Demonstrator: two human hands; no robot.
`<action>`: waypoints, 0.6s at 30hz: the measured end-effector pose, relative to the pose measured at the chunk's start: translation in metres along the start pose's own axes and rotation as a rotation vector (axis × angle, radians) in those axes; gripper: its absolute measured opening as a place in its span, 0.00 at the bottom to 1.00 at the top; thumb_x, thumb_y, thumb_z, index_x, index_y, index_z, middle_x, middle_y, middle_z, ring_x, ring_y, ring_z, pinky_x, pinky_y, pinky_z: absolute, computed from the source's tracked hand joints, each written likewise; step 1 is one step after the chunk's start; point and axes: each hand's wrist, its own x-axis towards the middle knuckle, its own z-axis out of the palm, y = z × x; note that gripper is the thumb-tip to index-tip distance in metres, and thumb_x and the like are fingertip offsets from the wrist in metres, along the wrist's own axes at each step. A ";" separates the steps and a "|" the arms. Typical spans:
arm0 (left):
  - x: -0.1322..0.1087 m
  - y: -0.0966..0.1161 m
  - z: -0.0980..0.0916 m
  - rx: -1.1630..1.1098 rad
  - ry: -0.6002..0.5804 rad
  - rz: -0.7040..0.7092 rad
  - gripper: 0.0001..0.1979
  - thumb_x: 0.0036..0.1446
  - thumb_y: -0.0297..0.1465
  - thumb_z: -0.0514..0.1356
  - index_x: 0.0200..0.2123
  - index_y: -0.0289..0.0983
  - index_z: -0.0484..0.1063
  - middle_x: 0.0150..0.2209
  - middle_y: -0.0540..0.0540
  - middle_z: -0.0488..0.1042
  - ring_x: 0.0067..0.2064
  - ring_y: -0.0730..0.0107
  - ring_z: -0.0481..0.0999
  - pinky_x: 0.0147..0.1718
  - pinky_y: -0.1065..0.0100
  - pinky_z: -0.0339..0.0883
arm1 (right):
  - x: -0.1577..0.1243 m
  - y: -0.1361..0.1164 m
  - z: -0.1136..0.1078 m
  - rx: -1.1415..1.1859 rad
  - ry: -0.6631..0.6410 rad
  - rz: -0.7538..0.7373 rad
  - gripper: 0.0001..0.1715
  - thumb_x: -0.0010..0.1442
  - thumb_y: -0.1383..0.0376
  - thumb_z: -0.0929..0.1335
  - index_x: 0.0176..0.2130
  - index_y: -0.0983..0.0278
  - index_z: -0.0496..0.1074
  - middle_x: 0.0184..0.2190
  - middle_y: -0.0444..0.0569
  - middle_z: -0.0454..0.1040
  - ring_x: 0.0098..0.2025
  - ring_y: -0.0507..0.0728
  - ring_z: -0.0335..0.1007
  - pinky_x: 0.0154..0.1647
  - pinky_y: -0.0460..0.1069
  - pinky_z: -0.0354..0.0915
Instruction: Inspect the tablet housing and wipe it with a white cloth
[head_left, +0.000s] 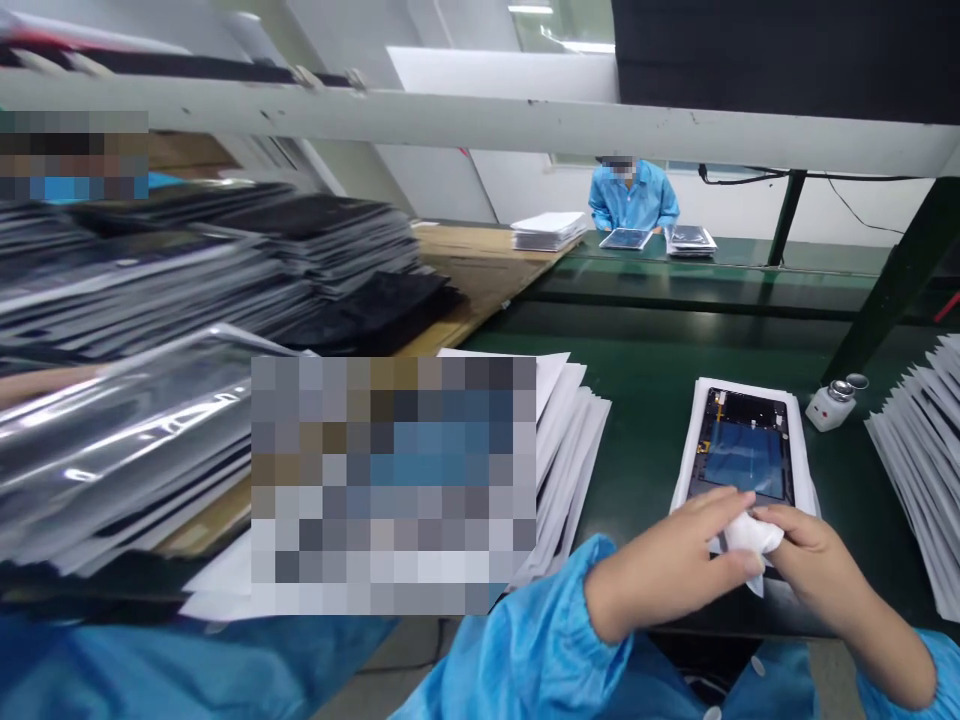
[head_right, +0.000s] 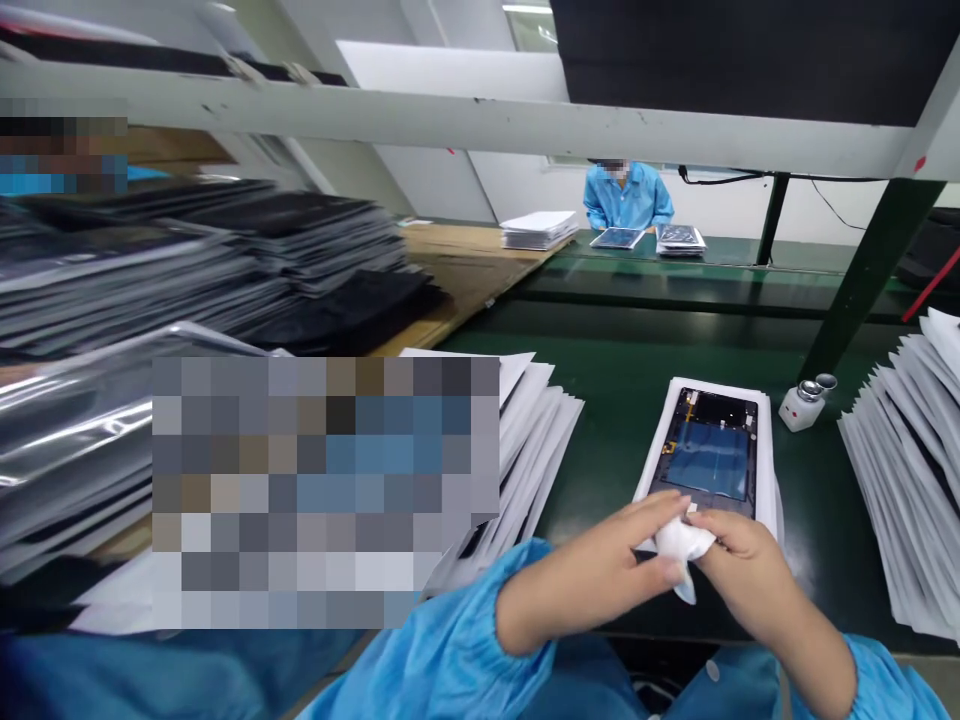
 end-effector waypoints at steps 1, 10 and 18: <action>0.001 0.000 0.000 -0.051 -0.062 -0.036 0.30 0.49 0.38 0.59 0.56 0.36 0.61 0.56 0.41 0.61 0.57 0.59 0.59 0.57 0.63 0.50 | 0.000 0.000 -0.001 0.002 -0.031 0.001 0.10 0.47 0.57 0.70 0.32 0.57 0.77 0.35 0.47 0.74 0.40 0.60 0.68 0.44 0.53 0.63; 0.011 -0.011 0.010 -0.191 0.001 -0.186 0.16 0.50 0.40 0.58 0.36 0.34 0.71 0.44 0.45 0.71 0.45 0.67 0.69 0.44 0.69 0.61 | 0.000 0.028 0.002 0.213 -0.112 0.143 0.16 0.51 0.52 0.71 0.35 0.60 0.74 0.37 0.49 0.71 0.43 0.61 0.65 0.46 0.53 0.60; 0.031 -0.015 0.019 -0.084 0.259 -0.290 0.14 0.51 0.40 0.55 0.33 0.33 0.68 0.30 0.47 0.70 0.33 0.69 0.68 0.32 0.70 0.59 | 0.005 0.016 0.006 0.569 -0.328 0.119 0.29 0.55 0.51 0.69 0.51 0.62 0.64 0.43 0.52 0.68 0.45 0.59 0.63 0.48 0.53 0.57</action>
